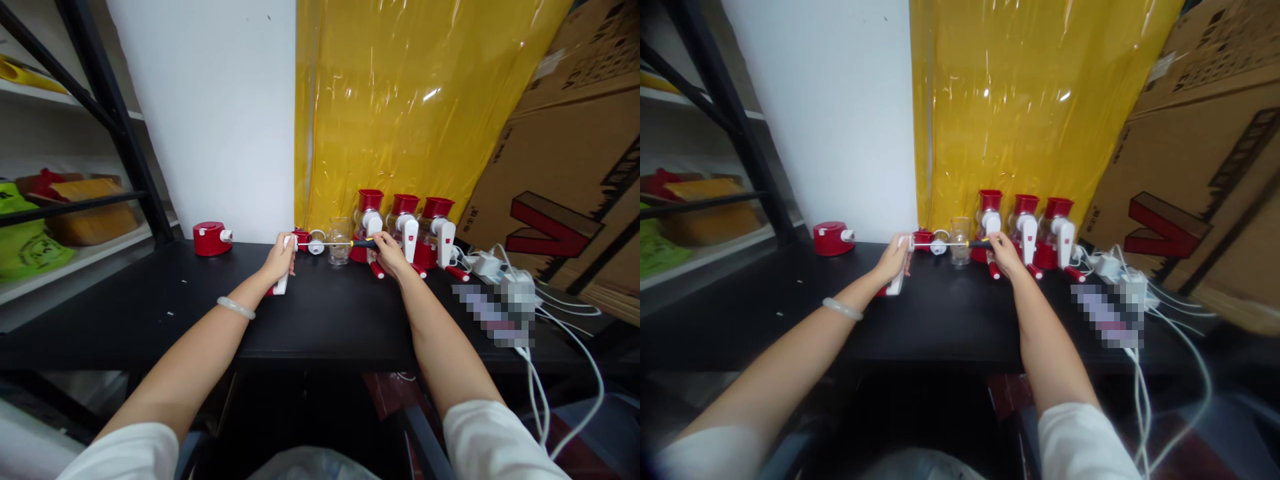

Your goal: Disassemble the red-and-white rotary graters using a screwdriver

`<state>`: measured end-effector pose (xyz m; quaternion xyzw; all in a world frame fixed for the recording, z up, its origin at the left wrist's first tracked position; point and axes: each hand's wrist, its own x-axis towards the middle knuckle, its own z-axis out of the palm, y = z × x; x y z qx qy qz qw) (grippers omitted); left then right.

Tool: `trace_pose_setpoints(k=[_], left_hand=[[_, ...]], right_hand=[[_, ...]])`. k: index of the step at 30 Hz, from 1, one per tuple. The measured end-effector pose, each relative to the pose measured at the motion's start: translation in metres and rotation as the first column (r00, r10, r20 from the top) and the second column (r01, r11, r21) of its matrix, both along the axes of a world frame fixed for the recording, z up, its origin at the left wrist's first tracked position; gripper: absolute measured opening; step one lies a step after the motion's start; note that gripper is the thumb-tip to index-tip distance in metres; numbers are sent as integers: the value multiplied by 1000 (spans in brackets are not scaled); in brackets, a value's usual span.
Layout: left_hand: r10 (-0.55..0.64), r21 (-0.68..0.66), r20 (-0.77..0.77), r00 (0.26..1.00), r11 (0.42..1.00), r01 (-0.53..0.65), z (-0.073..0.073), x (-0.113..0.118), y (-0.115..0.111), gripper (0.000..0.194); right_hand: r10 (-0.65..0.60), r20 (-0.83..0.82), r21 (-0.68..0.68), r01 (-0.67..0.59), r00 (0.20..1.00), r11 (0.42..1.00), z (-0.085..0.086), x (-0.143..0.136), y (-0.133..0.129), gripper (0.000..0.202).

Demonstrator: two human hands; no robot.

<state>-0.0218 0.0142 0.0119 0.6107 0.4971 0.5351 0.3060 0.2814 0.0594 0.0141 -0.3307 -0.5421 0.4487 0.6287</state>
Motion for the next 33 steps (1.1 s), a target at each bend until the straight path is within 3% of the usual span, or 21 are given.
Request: trace_pose_setpoints(k=[15, 20, 23, 25, 29, 33], left_hand=[[-14, -29, 13, 1000, 999, 15, 2, 4, -4, 26], [-15, -15, 1, 1000, 1000, 15, 1, 3, -4, 28], [-24, -7, -11, 1000, 1000, 24, -1, 2, -1, 28], [-33, -3, -13, 999, 999, 33, -2, 2, 0, 29], [-40, 0, -14, 999, 999, 40, -3, 1, 1, 32], [-18, 13, -30, 999, 1000, 18, -2, 0, 1, 34]], right_hand=[[117, -105, -8, -118, 988, 993, 8, 6, -10, 44], [-50, 44, -44, 52, 998, 998, 5, 4, -8, 55], [-196, 238, 50, 189, 951, 981, 3, 7, -8, 60], [-219, 262, 82, 204, 940, 975, 3, 8, -8, 56], [-163, 118, 42, 159, 980, 986, 3, 6, -4, 51], [-34, 16, 29, 34, 999, 999, 1, 4, 0, 49]])
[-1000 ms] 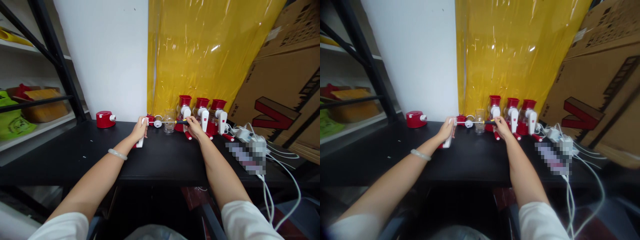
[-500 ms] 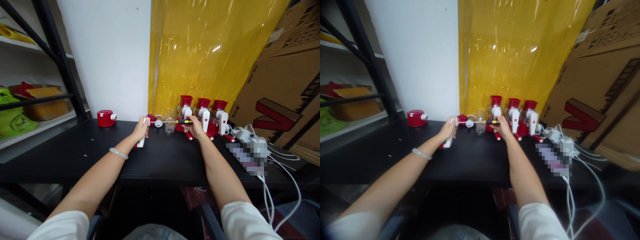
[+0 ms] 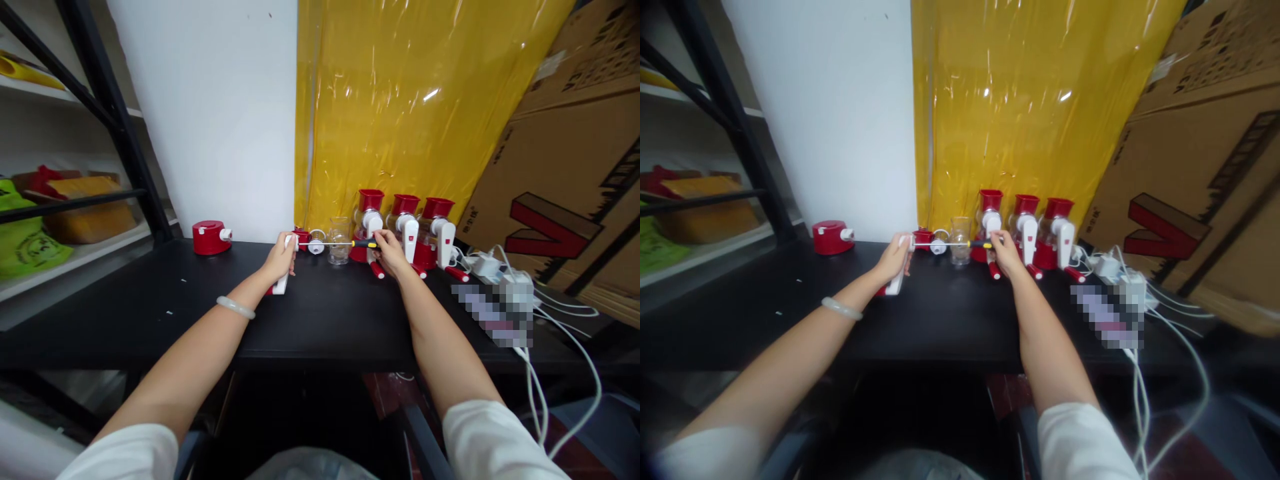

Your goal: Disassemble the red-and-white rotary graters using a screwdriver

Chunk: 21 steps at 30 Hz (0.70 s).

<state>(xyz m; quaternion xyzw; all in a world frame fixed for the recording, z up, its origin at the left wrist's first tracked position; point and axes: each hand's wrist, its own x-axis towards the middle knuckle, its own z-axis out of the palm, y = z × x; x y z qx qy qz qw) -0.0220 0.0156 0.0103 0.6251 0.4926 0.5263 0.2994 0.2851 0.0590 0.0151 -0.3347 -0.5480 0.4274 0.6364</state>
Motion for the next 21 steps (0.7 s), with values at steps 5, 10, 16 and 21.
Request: trace_pose_setpoints(k=[5, 10, 16, 21], left_hand=[[-12, -32, 31, 999, 999, 13, 1, 1, 0, 28], [-5, -38, 42, 999, 999, 7, 1, 1, -1, 26], [14, -33, 25, 1000, 999, -13, 3, 2, -3, 26], [6, -23, -17, 1000, 1000, -6, 4, 3, -5, 26]], right_hand=[[125, -108, 1, -126, 986, 992, 1, 1, -2, 47], [228, -199, -21, -236, 953, 971, 5, 5, -10, 45], [136, -125, -96, -148, 983, 984, 5, 1, -7, 41], [-97, 169, -70, 110, 981, 991, -2, 1, -1, 54]])
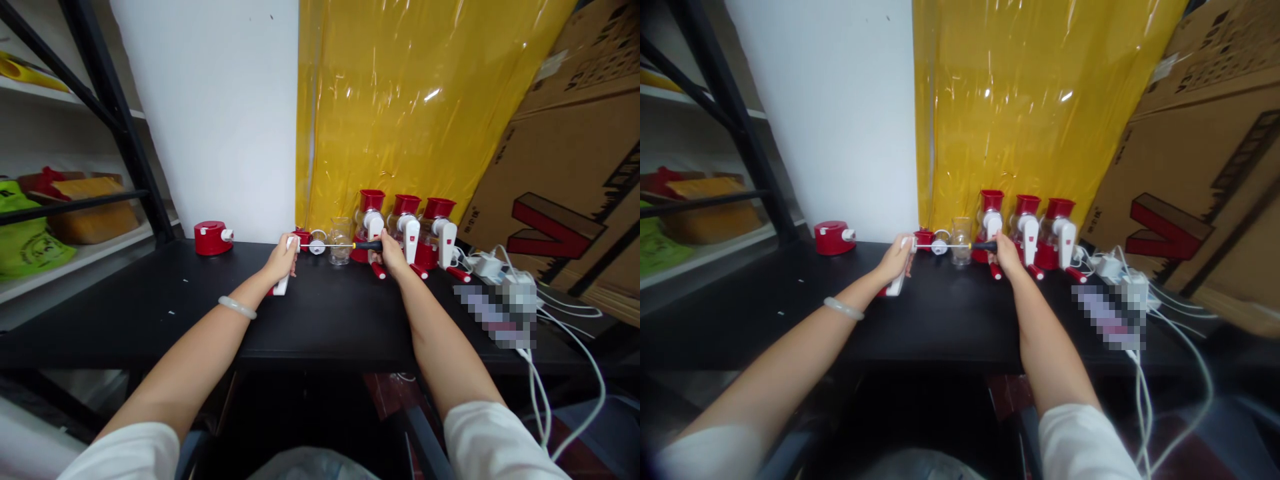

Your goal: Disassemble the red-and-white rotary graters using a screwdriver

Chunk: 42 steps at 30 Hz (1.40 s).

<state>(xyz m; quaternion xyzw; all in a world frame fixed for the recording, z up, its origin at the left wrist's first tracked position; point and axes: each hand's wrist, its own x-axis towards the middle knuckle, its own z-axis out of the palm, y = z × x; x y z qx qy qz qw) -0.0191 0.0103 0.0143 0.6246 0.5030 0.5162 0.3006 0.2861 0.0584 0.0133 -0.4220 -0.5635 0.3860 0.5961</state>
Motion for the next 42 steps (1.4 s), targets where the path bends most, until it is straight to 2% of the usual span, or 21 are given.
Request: trace_pose_setpoints(k=[3, 12, 17, 24, 28, 31, 33, 35, 38, 42], left_hand=[[-11, 5, 5, 1000, 1000, 11, -1, -1, 0, 27], [-12, 6, 37, 999, 1000, 12, 0, -3, 3, 26], [-9, 0, 46, 999, 1000, 9, -1, -3, 4, 26], [-14, 3, 45, 999, 1000, 14, -2, -2, 4, 26], [4, 24, 33, 999, 1000, -5, 0, 0, 1, 28], [30, 66, 35, 999, 997, -33, 1, 1, -1, 30], [38, 95, 37, 999, 995, -42, 1, 1, -1, 30], [37, 105, 22, 999, 994, -39, 0, 1, -2, 31], [20, 95, -9, 1000, 995, -19, -2, 1, -1, 32], [18, 86, -8, 1000, 996, -18, -4, 0, 1, 32]], right_hand=[[10, 32, 26, -11, 999, 1000, -2, 2, 1, 51], [153, -182, 71, -142, 971, 987, 0, -3, 2, 49], [182, -222, 67, -171, 958, 983, -1, -2, 2, 48], [301, -336, 85, -290, 893, 953, 5, 1, -6, 44], [225, -305, 14, -232, 925, 973, 7, -1, -7, 33], [102, -127, -51, -109, 987, 993, 5, -2, -5, 48], [39, 24, -35, -38, 999, 999, 2, -1, -4, 55], [-3, 97, -2, 4, 995, 1000, -1, 1, -3, 54], [-11, 44, 11, 10, 999, 1000, -2, 2, -1, 52], [61, -75, 27, -59, 995, 998, -1, -1, 0, 53]])
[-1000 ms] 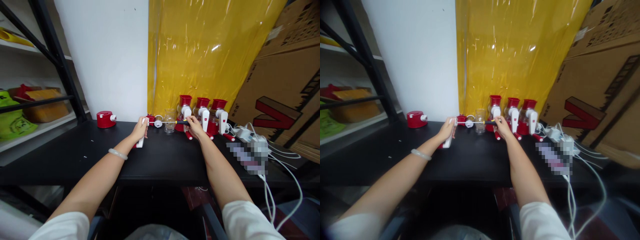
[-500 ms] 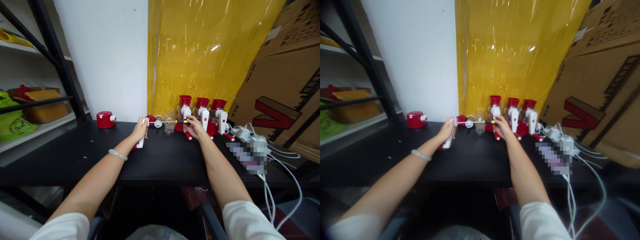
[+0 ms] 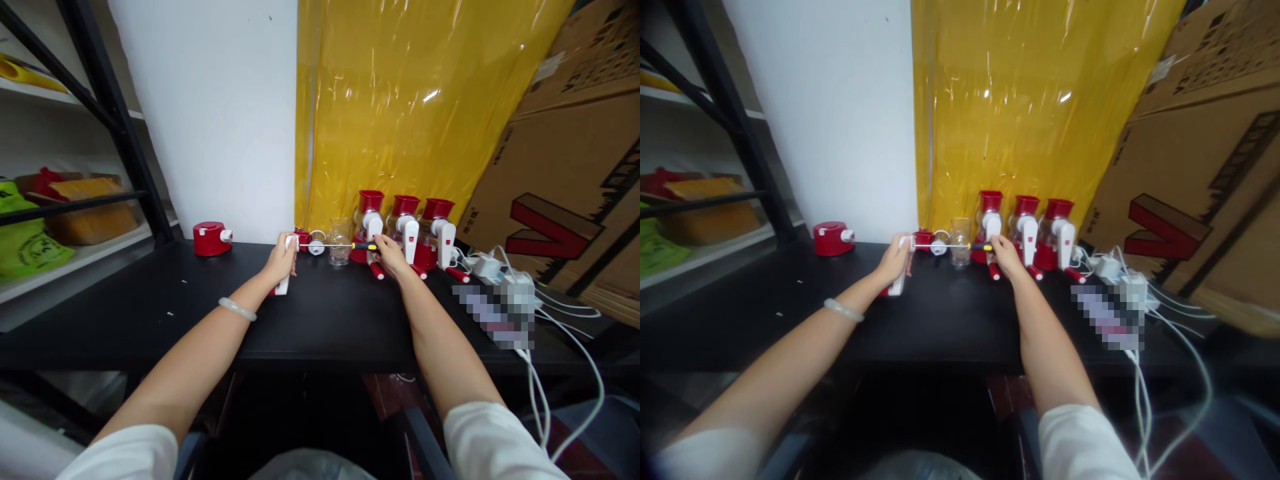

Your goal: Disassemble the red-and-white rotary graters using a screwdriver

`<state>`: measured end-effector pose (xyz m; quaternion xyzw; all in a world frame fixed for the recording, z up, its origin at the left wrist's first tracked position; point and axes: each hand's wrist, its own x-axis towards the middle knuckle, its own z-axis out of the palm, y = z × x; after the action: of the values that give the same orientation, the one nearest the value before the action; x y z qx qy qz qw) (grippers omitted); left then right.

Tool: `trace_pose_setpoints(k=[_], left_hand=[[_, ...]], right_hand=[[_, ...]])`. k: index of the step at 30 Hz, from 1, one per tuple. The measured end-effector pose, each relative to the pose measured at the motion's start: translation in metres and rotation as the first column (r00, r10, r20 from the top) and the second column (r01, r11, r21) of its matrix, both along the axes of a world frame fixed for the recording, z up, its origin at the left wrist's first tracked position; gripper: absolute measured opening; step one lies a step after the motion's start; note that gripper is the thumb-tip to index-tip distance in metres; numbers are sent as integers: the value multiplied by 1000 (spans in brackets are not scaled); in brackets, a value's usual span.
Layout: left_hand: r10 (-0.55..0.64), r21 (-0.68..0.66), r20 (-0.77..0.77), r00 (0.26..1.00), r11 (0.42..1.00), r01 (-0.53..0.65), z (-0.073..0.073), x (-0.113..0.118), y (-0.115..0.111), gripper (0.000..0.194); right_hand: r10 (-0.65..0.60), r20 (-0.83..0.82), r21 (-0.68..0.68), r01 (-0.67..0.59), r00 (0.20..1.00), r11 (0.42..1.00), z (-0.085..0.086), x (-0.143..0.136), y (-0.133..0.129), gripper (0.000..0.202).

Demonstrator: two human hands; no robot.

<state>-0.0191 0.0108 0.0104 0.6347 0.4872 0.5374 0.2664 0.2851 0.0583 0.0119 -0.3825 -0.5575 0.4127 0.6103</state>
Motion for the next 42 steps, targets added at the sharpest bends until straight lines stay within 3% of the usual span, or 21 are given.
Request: trace_pose_setpoints(k=[15, 22, 31, 37, 42], left_hand=[[-23, -67, 38, 999, 997, 25, 0, 2, 0, 31], [-59, -64, 97, 994, 996, 65, 3, 5, -2, 29], [-137, -247, 244, 960, 949, 198, 10, 6, -4, 29], [-84, -170, 106, 991, 980, 101, 4, 6, -2, 28], [-61, -6, -21, 998, 998, 61, 0, 3, -2, 32]], right_hand=[[155, -208, 47, -149, 966, 988, 12, 1, -11, 34], [212, -318, 22, -216, 924, 976, 16, 1, -17, 40], [289, -276, 74, -280, 917, 957, 21, 7, -23, 47], [118, -287, 35, -112, 951, 993, 18, 3, -10, 36], [-144, -17, -55, 143, 989, 988, 9, 5, 0, 61]])
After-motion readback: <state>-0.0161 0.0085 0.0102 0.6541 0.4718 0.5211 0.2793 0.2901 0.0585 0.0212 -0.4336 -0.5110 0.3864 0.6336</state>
